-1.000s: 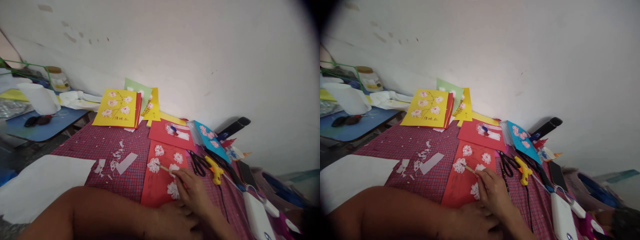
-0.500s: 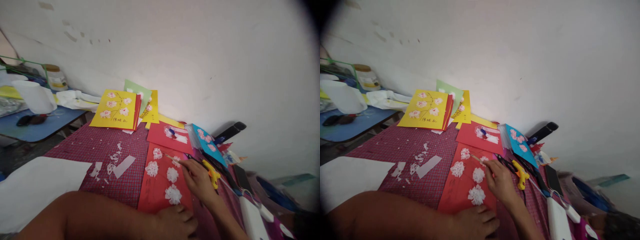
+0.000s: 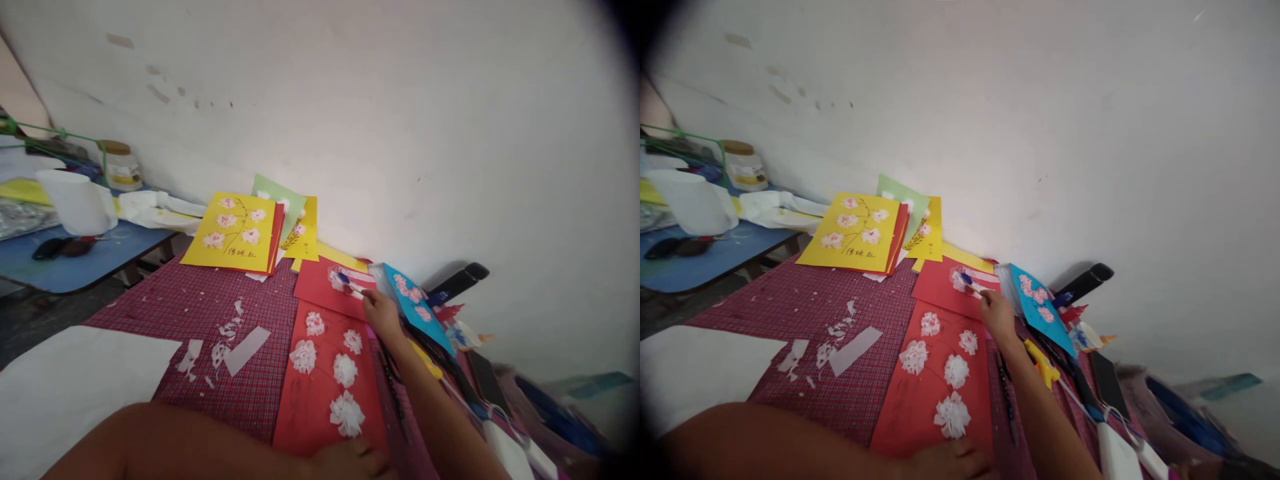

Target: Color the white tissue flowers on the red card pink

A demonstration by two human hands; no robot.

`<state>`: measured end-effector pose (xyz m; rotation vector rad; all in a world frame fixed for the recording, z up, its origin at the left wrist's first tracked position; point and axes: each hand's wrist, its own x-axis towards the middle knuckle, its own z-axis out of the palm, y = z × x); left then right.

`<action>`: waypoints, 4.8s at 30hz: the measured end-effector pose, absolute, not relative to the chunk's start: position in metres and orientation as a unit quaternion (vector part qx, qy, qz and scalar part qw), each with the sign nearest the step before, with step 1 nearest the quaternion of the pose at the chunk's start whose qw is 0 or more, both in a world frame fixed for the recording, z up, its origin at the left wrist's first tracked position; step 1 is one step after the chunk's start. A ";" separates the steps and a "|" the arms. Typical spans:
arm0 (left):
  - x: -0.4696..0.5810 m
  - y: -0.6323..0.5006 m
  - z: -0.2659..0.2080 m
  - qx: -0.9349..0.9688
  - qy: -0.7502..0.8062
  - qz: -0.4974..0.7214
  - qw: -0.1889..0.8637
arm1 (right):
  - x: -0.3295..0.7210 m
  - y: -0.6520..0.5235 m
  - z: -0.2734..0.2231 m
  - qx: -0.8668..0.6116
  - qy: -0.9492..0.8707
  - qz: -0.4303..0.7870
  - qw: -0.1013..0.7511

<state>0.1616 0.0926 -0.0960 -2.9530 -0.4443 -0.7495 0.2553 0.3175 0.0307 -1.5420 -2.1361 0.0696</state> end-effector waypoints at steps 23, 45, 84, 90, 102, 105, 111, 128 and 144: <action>0.150 0.083 -0.072 -0.956 -0.170 -0.240 0.022 | 0.271 0.311 0.025 -0.595 -0.778 0.001 0.205; 0.112 0.070 -0.013 -0.964 -0.141 -0.222 0.025 | 0.272 0.138 0.039 -0.448 -0.814 0.169 0.328; 0.114 0.071 -0.016 -0.959 -0.135 -0.246 0.030 | 0.250 0.141 0.019 -0.407 -0.861 0.103 0.287; 0.119 0.070 -0.027 -0.958 -0.135 -0.252 0.032 | 0.245 0.139 0.016 -0.391 -0.867 0.091 0.294; 0.118 0.070 -0.023 -0.959 -0.131 -0.249 0.018 | 0.253 0.132 0.019 -0.400 -0.861 0.108 0.296; 0.119 0.070 -0.025 -0.962 -0.126 -0.241 0.005 | 0.252 0.129 0.015 -0.386 -0.865 0.104 0.304; 0.117 0.070 -0.020 -0.961 -0.132 -0.242 0.006 | 0.260 0.128 0.009 -0.400 -0.859 0.100 0.303; 0.120 0.068 -0.022 -0.950 -0.142 -0.276 0.021 | 0.261 0.121 0.017 -0.404 -0.856 0.089 0.309; 0.126 0.067 -0.026 -0.956 -0.130 -0.264 -0.005 | 0.266 0.107 0.015 -0.374 -0.867 0.113 0.309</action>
